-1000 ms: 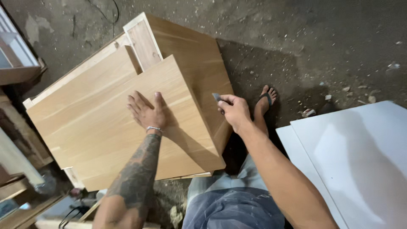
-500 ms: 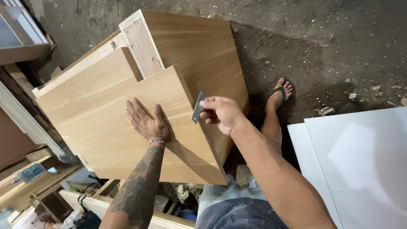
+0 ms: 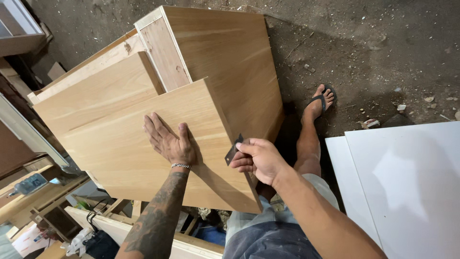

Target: The person trims excess material from the edges of wooden boards using a utility knife, flips the boards to work on different sides, and aligns the boards with a wooden cabinet structure.

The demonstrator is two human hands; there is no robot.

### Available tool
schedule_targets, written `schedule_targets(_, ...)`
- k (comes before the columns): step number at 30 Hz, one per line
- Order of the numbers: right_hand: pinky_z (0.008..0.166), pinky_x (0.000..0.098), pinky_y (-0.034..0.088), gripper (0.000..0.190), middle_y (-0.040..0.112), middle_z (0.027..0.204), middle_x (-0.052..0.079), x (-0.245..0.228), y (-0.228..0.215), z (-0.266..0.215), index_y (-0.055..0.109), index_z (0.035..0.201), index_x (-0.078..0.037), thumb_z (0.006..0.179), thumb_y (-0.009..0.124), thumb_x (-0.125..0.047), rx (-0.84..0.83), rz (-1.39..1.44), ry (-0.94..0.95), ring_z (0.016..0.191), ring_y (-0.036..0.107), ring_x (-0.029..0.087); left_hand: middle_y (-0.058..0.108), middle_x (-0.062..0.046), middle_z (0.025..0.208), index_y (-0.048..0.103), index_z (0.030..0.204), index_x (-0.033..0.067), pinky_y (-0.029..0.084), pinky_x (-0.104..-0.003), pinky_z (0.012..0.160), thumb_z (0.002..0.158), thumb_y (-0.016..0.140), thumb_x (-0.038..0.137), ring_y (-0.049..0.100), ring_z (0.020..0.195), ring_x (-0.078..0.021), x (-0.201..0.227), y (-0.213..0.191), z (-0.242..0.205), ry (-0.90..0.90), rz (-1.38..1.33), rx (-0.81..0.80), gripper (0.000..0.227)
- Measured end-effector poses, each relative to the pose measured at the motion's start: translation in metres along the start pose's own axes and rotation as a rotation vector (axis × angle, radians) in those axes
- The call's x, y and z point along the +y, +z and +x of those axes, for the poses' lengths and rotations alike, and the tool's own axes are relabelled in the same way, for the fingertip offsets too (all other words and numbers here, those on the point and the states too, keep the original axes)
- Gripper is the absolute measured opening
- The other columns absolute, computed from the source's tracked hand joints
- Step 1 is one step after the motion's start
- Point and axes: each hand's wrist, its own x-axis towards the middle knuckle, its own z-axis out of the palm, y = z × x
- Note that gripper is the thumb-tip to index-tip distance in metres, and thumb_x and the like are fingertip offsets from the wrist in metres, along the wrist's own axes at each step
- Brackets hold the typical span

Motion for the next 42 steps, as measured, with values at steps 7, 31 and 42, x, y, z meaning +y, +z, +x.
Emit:
schedule_targets(7, 0.057, 0.0384, 0.071, 0.015, 0.083, 0.084, 0.021, -0.007, 0.008, 0.017, 0.067, 0.097, -0.007, 0.107, 0.076, -0.014, 0.002, 0.028, -0.03, 0.072, 0.086, 0.032, 0.011, -0.017, 0.193, 0.019, 0.187, 0.015, 0.023, -0.066, 0.138, 0.107, 0.047, 0.075, 0.017, 0.176, -0.043, 0.005, -0.006, -0.002, -0.017, 0.027, -0.022, 0.104)
schedule_targets(31, 0.053, 0.0395, 0.071, 0.015, 0.082, 0.081, 0.021, 0.0, 0.004, 0.023, 0.067, 0.098, -0.006, 0.104, 0.079, -0.012, 0.033, 0.061, -0.082, 0.065, 0.084, 0.031, 0.011, -0.018, 0.192, 0.016, 0.188, 0.017, 0.022, -0.064, 0.136, 0.106, 0.043, 0.081, 0.01, 0.176, -0.0433, 0.003, -0.001, 0.0, 0.003, 0.034, -0.022, 0.107)
schedule_targets(42, 0.052, 0.0376, 0.07, 0.015, 0.081, 0.079, 0.017, -0.025, 0.026, 0.016, 0.069, 0.098, -0.008, 0.102, 0.081, -0.014, 0.055, 0.035, -0.076, 0.063, 0.084, 0.028, 0.012, -0.018, 0.192, 0.018, 0.187, 0.0154, 0.024, -0.063, 0.135, 0.106, 0.044, 0.08, 0.011, 0.176, -0.0421, 0.01, -0.009, 0.0, 0.004, 0.027, -0.019, 0.107)
